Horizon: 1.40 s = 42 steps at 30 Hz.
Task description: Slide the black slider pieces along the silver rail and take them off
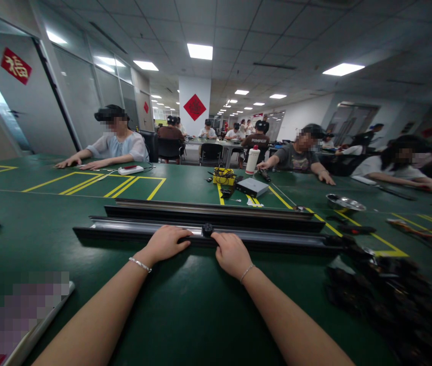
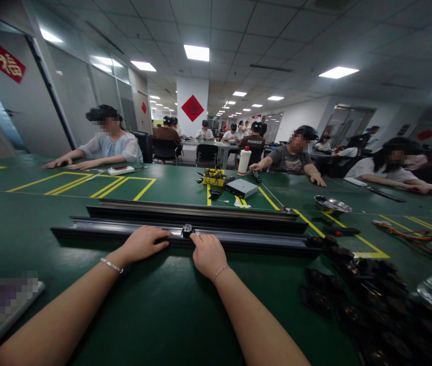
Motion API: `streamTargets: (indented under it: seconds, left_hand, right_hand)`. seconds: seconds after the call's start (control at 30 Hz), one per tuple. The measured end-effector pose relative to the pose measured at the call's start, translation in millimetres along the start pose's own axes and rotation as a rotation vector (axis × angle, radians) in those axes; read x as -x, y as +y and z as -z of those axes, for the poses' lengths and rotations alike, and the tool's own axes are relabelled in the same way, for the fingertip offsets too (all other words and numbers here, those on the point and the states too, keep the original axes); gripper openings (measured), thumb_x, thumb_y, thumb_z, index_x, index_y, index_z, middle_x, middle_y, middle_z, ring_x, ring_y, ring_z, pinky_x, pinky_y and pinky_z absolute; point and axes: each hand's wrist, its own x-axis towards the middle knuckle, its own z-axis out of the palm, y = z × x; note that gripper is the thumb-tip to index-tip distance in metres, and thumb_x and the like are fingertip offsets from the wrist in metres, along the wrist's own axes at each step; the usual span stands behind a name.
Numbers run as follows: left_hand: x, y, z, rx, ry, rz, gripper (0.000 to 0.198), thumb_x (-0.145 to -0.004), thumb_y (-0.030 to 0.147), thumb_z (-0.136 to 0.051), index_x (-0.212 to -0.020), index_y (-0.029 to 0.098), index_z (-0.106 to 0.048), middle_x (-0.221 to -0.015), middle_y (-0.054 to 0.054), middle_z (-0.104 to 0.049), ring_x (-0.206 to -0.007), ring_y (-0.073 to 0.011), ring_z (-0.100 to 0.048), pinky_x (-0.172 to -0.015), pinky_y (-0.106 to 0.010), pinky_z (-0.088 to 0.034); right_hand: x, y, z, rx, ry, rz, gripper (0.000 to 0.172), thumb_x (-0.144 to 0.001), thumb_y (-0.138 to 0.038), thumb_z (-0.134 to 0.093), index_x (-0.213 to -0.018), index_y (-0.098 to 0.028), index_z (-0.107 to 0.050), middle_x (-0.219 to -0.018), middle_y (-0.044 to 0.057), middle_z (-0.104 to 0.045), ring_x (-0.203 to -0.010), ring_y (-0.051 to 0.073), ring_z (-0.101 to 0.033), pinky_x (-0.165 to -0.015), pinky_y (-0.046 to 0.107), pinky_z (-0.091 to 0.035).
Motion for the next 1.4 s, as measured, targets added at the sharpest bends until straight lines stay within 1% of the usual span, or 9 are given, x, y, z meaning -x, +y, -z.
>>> streamTargets:
  seconds: [0.37,0.5,0.7,0.87,1.03,1.17,1.4]
  left_hand:
    - [-0.6,-2.9,-1.9,0.037,0.006,0.017,0.039,-0.084,0.050,-0.039,-0.112,0.033,-0.061,-0.109,0.000,-0.068,-0.100,-0.0185,-0.061,-0.089,-0.032,-0.042]
    - [-0.3,-2.3,-1.2,0.028,0.008,-0.002,0.039,-0.084,0.049,-0.039,-0.112,0.032,-0.061,-0.110,0.000,-0.068,-0.100,-0.0193,-0.061,-0.089,-0.033,-0.043]
    - [-0.2,-1.4,0.6,0.039,0.002,0.004,0.038,-0.084,0.048,-0.040,-0.112,0.033,-0.061,-0.110,0.000,-0.067,-0.101,-0.0191,-0.061,-0.089,-0.033,-0.043]
    - [-0.9,-1.6,0.6,0.042,-0.004,0.004,0.039,-0.084,0.048,-0.040,-0.112,0.033,-0.061,-0.111,0.001,-0.067,-0.101,-0.0185,-0.060,-0.089,-0.032,-0.043]
    - [-0.5,-2.1,0.2,0.033,-0.004,-0.008,0.039,-0.084,0.048,-0.039,-0.113,0.032,-0.061,-0.112,0.001,-0.067,-0.101,-0.0192,-0.060,-0.089,-0.033,-0.043]
    - [-0.6,-3.2,-0.7,0.018,-0.008,-0.007,0.039,-0.085,0.048,-0.039,-0.113,0.033,-0.060,-0.112,0.001,-0.067,-0.102,-0.0187,-0.060,-0.088,-0.032,-0.043]
    - [-0.3,-3.6,-1.1,0.014,0.001,-0.007,0.039,-0.085,0.049,-0.038,-0.113,0.033,-0.059,-0.112,0.001,-0.067,-0.102,-0.0194,-0.061,-0.087,-0.034,-0.043]
  right_hand:
    - [0.1,3.1,-2.1,0.036,0.015,0.013,0.040,-0.082,-0.014,-0.040,-0.118,-0.018,-0.055,-0.098,0.007,-0.063,-0.095,0.019,-0.052,-0.094,0.031,-0.033]
    - [-0.6,2.3,-2.7,0.041,0.018,0.016,0.039,-0.082,-0.014,-0.040,-0.118,-0.018,-0.055,-0.096,0.007,-0.063,-0.093,0.019,-0.052,-0.093,0.031,-0.033]
    - [-0.4,6.0,-2.4,0.079,-0.006,-0.040,0.037,-0.077,-0.010,-0.040,-0.109,-0.016,-0.057,-0.091,0.008,-0.063,-0.090,0.019,-0.053,-0.092,0.031,-0.033]
    - [1.7,10.3,-1.7,0.097,-0.001,-0.091,0.037,-0.075,-0.009,-0.040,-0.108,-0.016,-0.057,-0.091,0.008,-0.063,-0.089,0.019,-0.054,-0.095,0.032,-0.030]
    - [2.8,9.8,2.2,0.109,0.013,-0.140,0.032,-0.076,-0.011,-0.041,-0.103,-0.017,-0.058,-0.086,0.007,-0.063,-0.085,0.019,-0.054,-0.088,0.031,-0.034]
    - [3.5,9.6,6.9,0.114,0.024,-0.172,0.027,-0.078,-0.012,-0.042,-0.098,-0.018,-0.060,-0.088,0.007,-0.063,-0.083,0.019,-0.054,-0.080,0.029,-0.036]
    - [5.0,14.1,9.2,0.125,0.042,-0.188,0.025,-0.080,-0.014,-0.042,-0.094,-0.019,-0.061,-0.089,0.006,-0.064,-0.083,0.018,-0.055,-0.077,0.028,-0.036]
